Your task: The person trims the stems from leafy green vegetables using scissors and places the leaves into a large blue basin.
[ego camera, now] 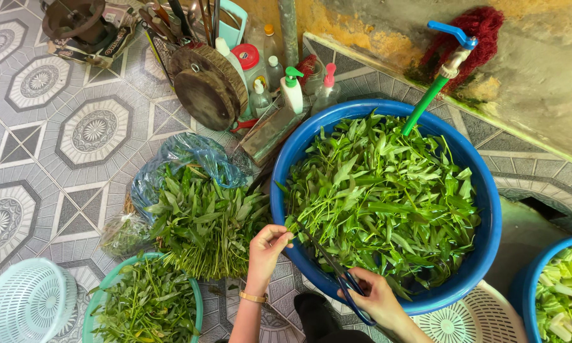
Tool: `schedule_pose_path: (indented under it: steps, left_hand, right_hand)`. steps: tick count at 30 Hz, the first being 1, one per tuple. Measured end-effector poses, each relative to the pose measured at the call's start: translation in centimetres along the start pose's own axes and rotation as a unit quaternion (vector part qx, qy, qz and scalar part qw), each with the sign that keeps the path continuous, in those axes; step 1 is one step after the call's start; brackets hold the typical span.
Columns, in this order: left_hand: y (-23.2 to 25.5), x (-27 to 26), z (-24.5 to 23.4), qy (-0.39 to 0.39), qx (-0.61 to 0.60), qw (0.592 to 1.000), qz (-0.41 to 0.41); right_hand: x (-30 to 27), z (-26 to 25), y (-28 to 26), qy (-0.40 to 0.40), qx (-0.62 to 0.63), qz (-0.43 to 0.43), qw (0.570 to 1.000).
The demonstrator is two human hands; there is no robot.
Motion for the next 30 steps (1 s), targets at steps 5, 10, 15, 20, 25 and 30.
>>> schedule_pose_path:
  steps: [5, 10, 15, 20, 25, 30]
  left_hand:
    - [1.6, -1.4, -1.9, 0.042, 0.025, 0.997, 0.051]
    - [4.7, -8.7, -11.6, 0.246, 0.108, 0.955, 0.128]
    - [2.6, -17.1, -27.9, 0.450, 0.163, 0.865, 0.148]
    - [0.7, -19.6, -34.1, 0.476, 0.480, 0.736, -0.021]
    - [0.4, -15.0, -28.1, 0.392, 0.524, 0.756, -0.016]
    - [1.9, -10.9, -20.8, 0.321, 0.479, 0.813, 0.081]
  right_hand:
    - [0.3, -0.6, 1.5, 0.036, -0.024, -0.013, 0.999]
    - [0.3, -1.6, 2.3, 0.058, -0.022, 0.041, 0.997]
    - [3.0, -2.6, 1.8, 0.070, -0.068, 0.041, 0.994]
    - [11.4, -3.5, 0.4, 0.006, -0.101, 0.048, 0.994]
    - [16.1, -6.3, 4.5, -0.029, -0.020, 0.120, 0.992]
    - [16.8, -10.1, 9.6, -0.013, 0.189, 0.182, 0.965]
Point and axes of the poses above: each hand's wrist, its own x-axis towards the middle knuckle, its own z-axis out of the palm, y = z × x, the point moved 7 cm from there along x, towards the middle knuckle, and after that the axes turned 8 degrees about -x, right-handed, at the moved point
